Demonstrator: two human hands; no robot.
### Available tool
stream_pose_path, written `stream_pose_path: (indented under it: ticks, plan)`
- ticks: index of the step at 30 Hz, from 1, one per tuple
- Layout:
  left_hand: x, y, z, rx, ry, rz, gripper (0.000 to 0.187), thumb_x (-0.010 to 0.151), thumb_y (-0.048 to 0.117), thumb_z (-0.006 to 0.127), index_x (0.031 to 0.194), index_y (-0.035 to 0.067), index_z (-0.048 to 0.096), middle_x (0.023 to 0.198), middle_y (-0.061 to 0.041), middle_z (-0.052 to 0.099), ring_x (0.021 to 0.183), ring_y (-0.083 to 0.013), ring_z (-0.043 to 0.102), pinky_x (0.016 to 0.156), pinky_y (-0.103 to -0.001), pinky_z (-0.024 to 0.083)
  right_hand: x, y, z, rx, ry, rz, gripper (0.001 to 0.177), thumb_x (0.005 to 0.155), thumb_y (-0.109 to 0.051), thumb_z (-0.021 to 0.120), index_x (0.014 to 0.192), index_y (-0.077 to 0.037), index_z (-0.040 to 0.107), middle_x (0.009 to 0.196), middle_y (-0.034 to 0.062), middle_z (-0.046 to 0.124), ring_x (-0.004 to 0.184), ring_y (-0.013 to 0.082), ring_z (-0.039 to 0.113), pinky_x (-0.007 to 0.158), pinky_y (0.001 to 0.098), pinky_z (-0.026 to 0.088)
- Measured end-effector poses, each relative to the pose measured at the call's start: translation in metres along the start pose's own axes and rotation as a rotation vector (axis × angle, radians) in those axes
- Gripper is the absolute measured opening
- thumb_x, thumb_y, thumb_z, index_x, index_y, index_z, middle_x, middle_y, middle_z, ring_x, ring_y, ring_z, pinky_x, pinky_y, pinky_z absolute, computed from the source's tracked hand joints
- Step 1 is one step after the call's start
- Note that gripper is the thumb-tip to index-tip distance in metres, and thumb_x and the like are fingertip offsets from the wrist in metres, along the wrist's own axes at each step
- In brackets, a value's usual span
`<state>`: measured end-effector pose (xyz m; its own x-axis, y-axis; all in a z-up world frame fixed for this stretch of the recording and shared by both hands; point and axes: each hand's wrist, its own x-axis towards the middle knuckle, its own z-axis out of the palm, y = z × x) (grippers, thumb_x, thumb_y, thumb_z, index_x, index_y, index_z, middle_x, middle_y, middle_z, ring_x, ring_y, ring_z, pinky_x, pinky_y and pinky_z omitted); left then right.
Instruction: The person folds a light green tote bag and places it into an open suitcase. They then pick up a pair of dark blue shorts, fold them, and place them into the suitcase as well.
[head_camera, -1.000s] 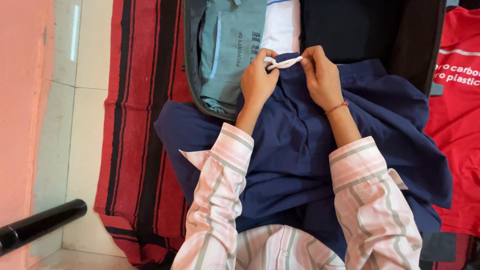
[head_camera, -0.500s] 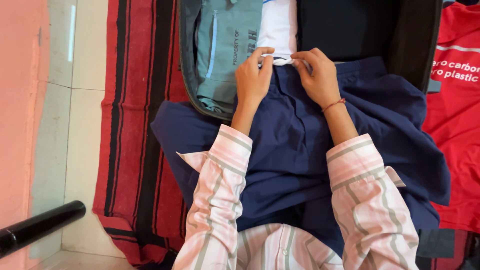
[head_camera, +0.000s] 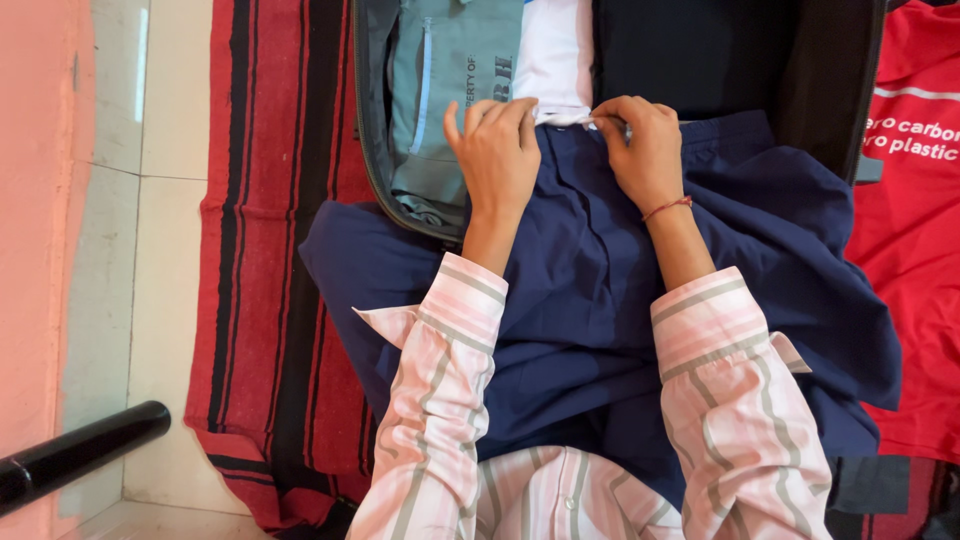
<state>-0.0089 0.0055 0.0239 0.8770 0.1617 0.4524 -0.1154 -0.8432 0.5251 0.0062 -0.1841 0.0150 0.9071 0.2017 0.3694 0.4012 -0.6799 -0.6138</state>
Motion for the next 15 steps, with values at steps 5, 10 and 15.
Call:
stream_pose_path:
  ticks: [5,10,15]
  plan:
    - [0.0,-0.001,0.0,0.181,0.093,-0.025,0.013,0.094,0.017,0.069,0.104,0.015,0.077,0.087,-0.001,0.071,0.098,-0.0239,0.061,0.112,-0.052,0.035,-0.003,0.008,0.003,-0.057,0.011,-0.008,0.009,0.098,-0.007,0.071,0.103,-0.009,0.078,0.089,0.0107,0.067,0.081,0.0307,0.066,0.078,0.0428,0.049]
    - [-0.005,-0.006,0.006,0.386,0.083,-0.092,0.009,0.092,0.017,0.067,0.093,0.013,0.075,0.083,-0.005,0.066,0.095,-0.0279,0.06,0.11,-0.054,0.035,-0.01,0.024,0.013,-0.074,-0.043,0.156,0.01,0.095,-0.01,0.067,0.098,-0.009,0.077,0.089,0.015,0.066,0.08,0.0353,0.066,0.072,0.046,0.052]
    - [-0.007,-0.012,0.01,0.407,0.051,-0.154,0.014,0.09,0.017,0.065,0.087,0.013,0.077,0.082,-0.007,0.068,0.093,-0.0298,0.06,0.105,-0.054,0.039,-0.016,0.041,0.021,-0.094,-0.073,0.233,0.018,0.098,-0.016,0.06,0.093,-0.006,0.075,0.09,0.0157,0.067,0.081,0.0375,0.066,0.074,0.0482,0.05]
